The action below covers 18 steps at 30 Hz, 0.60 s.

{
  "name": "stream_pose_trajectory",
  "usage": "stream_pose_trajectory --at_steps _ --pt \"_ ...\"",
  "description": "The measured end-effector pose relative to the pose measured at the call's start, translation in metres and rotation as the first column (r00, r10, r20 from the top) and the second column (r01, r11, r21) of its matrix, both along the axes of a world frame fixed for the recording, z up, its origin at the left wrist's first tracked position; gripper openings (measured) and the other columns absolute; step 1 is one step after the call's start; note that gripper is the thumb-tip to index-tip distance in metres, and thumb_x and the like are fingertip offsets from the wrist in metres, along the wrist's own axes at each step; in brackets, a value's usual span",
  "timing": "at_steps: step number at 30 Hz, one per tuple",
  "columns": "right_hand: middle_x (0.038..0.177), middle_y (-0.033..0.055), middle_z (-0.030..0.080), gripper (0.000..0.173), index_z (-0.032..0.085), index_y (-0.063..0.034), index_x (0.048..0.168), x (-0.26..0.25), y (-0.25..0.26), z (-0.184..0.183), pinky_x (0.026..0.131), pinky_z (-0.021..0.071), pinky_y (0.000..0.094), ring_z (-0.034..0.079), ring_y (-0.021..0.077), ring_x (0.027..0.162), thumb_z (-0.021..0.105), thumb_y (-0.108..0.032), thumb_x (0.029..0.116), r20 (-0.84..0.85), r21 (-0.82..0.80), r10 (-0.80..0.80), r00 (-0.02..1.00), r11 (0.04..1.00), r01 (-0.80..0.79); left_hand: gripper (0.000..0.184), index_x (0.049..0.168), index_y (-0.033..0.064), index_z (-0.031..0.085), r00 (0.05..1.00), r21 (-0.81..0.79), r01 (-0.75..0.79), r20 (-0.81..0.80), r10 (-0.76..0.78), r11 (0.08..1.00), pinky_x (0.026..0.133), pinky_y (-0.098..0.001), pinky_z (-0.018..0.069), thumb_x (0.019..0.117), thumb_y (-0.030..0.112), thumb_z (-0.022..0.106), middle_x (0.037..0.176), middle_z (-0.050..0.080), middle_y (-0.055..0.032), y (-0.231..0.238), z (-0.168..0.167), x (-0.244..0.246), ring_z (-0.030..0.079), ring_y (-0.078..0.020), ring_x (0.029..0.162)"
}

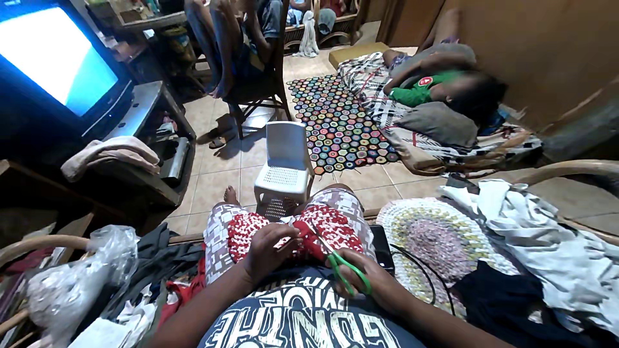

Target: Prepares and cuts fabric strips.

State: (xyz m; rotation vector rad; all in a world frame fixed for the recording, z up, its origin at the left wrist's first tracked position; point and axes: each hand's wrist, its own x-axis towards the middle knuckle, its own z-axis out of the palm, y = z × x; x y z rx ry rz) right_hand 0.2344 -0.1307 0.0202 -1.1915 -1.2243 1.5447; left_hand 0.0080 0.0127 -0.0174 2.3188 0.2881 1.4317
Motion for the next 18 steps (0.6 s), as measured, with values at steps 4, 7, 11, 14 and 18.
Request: stream_pose_trajectory --at_steps 4,7,11,14,18 --pt "0.085 -0.0096 0.068 0.045 0.064 -0.0108 0.115 0.007 0.002 -0.001 0.063 0.0563 0.0191 0.066 0.0013 0.070 0.069 -0.049 0.0923 0.047 0.076 -0.089 0.995 0.993 0.085 0.017 0.108 0.0046 0.066 0.997 -0.134 0.053 0.067 -0.045 0.990 0.090 -0.0251 0.0584 0.0929 0.007 0.073 0.099 0.073 -0.0040 0.001 -0.003 0.001 0.070 -0.0069 0.096" --pt "0.094 -0.0015 0.071 0.044 0.069 -0.0061 0.121 0.027 0.019 -0.005 0.072 0.0566 0.0233 0.066 0.0034 0.078 0.076 -0.035 0.0883 0.381 0.304 -0.232 0.895 0.946 0.115 0.020 0.111 0.0053 0.069 0.987 -0.308 0.122 0.134 -0.084 0.943 0.089 -0.0261 0.0593 0.0917 0.003 0.073 0.104 0.073 -0.0003 0.000 -0.007 0.001 0.069 -0.0054 0.096" --pt "0.101 0.0222 0.069 0.051 0.061 0.0022 0.131 0.061 0.064 -0.015 0.082 0.0546 0.0561 0.068 0.0364 0.088 0.078 -0.021 0.0891 0.756 0.230 -0.296 0.584 0.955 0.187 0.018 0.110 -0.0033 0.070 0.981 -0.642 0.148 0.193 -0.028 0.753 0.088 -0.0267 0.0598 0.0922 -0.003 0.066 0.108 0.074 0.0001 -0.008 0.002 0.003 0.070 -0.0053 0.096" --pt "0.107 0.0268 0.066 0.041 0.059 0.0056 0.125 0.074 0.091 -0.032 0.088 0.0502 0.0626 0.065 0.0443 0.098 0.073 -0.012 0.0905 0.873 0.088 -0.125 0.471 0.991 0.099 0.017 0.112 -0.0034 0.067 0.985 -0.840 0.146 0.174 0.005 0.523 0.083 -0.0276 0.0601 0.0979 -0.001 0.058 0.101 0.074 -0.0005 -0.010 0.013 0.002 0.071 -0.0076 0.089" --pt "0.115 0.0265 0.066 0.027 0.066 0.0042 0.116 0.078 0.108 -0.035 0.093 0.0479 0.0666 0.064 0.0460 0.110 0.068 -0.006 0.0917 0.929 -0.035 0.111 0.354 0.976 -0.214 0.018 0.114 -0.0033 0.064 0.986 -0.965 0.144 0.159 0.049 0.219 0.081 -0.0326 0.0604 0.1046 0.006 0.052 0.095 0.071 -0.0059 -0.010 0.022 0.004 0.070 -0.0139 0.084"
